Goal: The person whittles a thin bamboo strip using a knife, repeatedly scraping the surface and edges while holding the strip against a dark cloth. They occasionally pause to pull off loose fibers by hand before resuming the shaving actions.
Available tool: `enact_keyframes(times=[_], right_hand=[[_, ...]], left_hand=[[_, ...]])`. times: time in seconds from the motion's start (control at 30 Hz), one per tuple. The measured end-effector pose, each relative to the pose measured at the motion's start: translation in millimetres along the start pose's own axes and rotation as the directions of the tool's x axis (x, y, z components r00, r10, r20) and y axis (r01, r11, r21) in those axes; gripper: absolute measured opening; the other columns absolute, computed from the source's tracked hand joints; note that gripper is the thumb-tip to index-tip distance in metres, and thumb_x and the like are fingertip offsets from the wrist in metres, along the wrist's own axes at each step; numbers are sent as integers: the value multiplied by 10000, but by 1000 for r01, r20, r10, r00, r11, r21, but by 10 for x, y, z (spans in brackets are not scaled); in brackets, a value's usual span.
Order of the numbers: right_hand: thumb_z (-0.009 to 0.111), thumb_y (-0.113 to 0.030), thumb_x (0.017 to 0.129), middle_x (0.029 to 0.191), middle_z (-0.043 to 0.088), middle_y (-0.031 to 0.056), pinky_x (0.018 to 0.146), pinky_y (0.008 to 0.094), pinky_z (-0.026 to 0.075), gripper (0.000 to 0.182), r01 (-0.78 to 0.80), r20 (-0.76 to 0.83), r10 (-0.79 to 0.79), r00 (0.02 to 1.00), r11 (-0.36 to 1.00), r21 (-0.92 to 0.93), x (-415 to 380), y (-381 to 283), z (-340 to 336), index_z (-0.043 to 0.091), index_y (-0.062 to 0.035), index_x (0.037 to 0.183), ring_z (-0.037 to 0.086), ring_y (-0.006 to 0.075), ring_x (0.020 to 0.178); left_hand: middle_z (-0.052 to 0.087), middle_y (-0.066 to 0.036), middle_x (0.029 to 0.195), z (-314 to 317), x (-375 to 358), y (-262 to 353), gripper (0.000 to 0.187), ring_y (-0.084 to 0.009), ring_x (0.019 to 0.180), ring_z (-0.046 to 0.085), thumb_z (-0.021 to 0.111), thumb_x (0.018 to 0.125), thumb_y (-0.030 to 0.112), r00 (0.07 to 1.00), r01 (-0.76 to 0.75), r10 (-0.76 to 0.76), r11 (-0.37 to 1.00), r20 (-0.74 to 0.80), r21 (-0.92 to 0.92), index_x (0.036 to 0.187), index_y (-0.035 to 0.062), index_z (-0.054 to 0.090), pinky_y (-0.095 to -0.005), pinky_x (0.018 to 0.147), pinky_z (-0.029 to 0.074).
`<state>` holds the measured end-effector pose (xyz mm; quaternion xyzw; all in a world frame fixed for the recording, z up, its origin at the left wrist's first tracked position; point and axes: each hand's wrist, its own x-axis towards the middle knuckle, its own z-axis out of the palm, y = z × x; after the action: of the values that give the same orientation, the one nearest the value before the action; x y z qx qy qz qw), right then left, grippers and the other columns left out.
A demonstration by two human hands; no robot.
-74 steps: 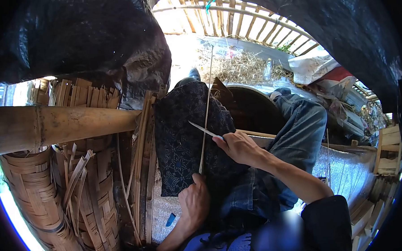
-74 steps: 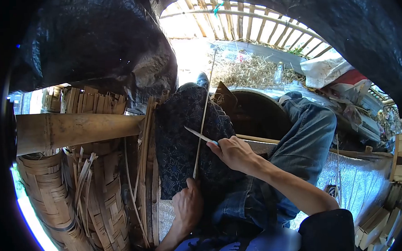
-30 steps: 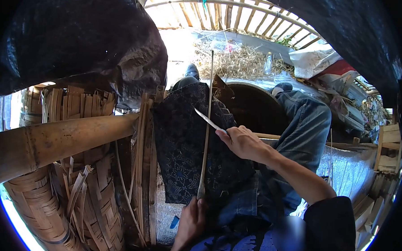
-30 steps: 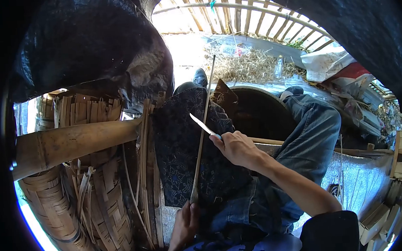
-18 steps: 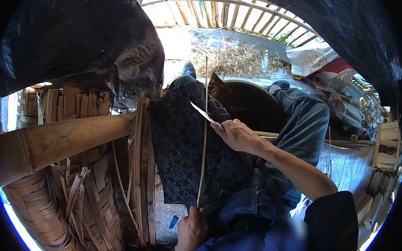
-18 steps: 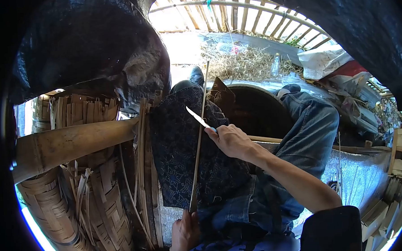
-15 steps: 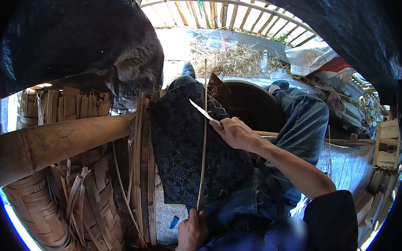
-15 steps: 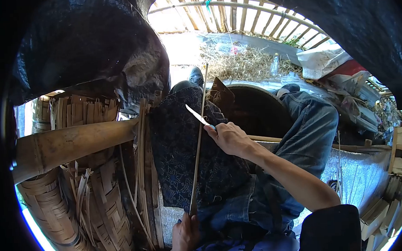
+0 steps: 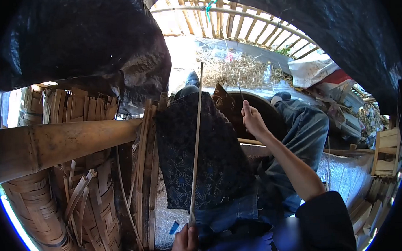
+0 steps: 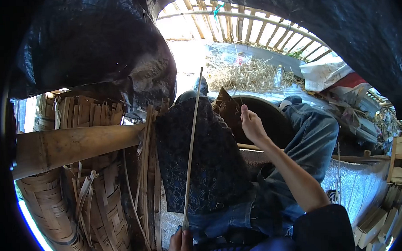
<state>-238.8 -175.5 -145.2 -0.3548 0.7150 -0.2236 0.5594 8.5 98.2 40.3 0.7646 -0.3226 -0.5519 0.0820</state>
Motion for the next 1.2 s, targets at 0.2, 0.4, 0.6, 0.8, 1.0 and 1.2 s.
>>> enact_keyframes(times=[0.2,0.4,0.6,0.8,1.0,1.2], right_hand=[[323,-441,993,531,317,30,490,322,310,515,458,172,-478,861,877,143,-418,-348,185,408,-28,698,318,120,512],[440,-320,972,503,470,179,435,426,352,384,787,417,-676,608,581,-206,-801,-430,158,508,25,816,461,319,392],[470,-323,957,474,490,181,423,411,408,384,644,402,-503,765,583,-495,-769,-435,138,517,4,761,556,340,446],[466,-326,958,538,520,215,483,459,413,448,668,430,-515,742,620,-411,-569,-327,258,529,8,665,547,399,517],[428,-357,970,549,536,229,510,463,436,517,658,430,-498,753,588,-470,-367,-426,230,529,11,621,582,393,557],[406,-360,978,563,552,226,518,459,437,534,606,461,-405,790,630,-485,-80,-387,217,554,23,636,597,372,552]], left_hand=[[479,-17,588,94,478,-47,227,-94,482,433,389,990,263,991,-100,122,955,63,-278,1004,47,456,-262,459,356],[380,13,540,5,635,525,255,-79,391,373,313,1006,315,961,81,87,820,263,-566,1078,93,415,-210,355,315],[309,17,490,-39,687,508,320,-92,305,274,283,1002,383,873,324,94,622,478,-713,1094,112,427,-208,343,262],[308,9,471,-108,528,444,292,-109,279,269,270,1009,356,844,469,85,361,529,-806,1117,139,432,-204,346,264],[297,11,457,-132,358,377,281,-104,274,261,290,1006,354,831,515,76,271,551,-813,1100,126,425,-209,325,256],[362,14,493,-122,44,208,291,-89,338,314,333,1001,345,839,541,-61,199,541,-817,1142,125,460,-207,357,280]])
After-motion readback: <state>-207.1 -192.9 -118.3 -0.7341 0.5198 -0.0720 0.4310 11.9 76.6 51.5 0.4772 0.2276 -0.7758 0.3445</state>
